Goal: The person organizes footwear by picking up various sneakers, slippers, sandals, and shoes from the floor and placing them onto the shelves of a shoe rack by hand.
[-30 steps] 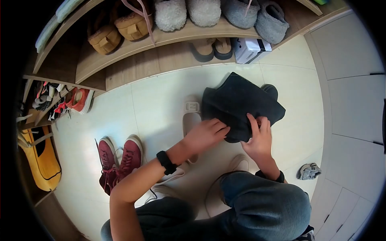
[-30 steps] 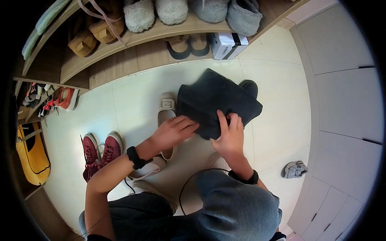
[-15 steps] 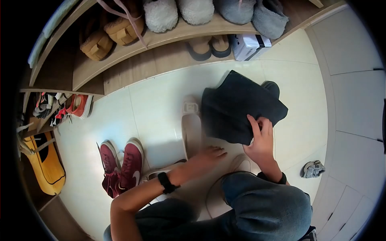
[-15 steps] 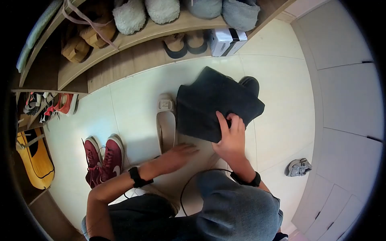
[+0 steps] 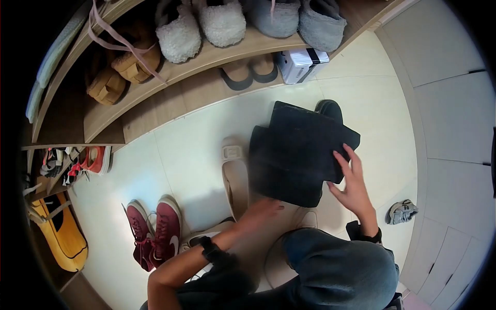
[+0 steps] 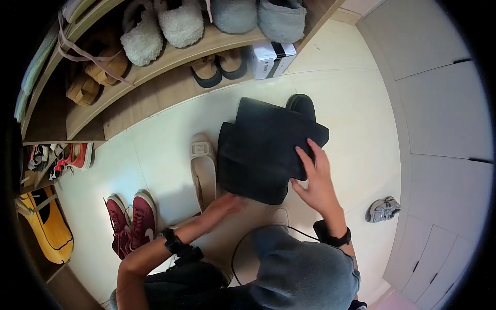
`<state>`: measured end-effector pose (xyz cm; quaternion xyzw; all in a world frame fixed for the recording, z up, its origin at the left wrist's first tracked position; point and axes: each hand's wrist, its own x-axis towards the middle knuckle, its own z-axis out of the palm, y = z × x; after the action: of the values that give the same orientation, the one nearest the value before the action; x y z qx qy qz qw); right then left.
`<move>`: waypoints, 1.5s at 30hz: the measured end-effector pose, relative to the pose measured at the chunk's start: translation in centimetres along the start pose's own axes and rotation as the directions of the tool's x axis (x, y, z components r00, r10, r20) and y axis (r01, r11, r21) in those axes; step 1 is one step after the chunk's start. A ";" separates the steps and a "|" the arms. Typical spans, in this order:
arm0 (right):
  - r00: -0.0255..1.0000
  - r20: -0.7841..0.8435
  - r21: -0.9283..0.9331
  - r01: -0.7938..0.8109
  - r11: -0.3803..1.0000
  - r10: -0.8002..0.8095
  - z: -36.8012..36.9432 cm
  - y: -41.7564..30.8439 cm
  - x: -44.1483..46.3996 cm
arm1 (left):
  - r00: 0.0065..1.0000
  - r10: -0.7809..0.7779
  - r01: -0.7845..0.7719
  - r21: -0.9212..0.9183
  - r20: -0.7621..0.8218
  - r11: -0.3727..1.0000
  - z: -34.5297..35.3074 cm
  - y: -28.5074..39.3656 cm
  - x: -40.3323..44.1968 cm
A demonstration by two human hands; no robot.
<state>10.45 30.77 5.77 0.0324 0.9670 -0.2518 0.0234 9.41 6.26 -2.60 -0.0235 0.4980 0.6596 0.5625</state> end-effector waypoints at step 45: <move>0.781 0.594 0.335 -0.022 0.942 -0.193 0.6 4.1 16.4 | 1.000 0.020 -0.009 0.680 -0.008 0.734 -2.2 7.9 -0.9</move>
<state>-5.61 34.90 2.23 -0.0932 0.8510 -0.4044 0.3219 2.53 5.13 1.81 0.1823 0.7087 0.4365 0.5235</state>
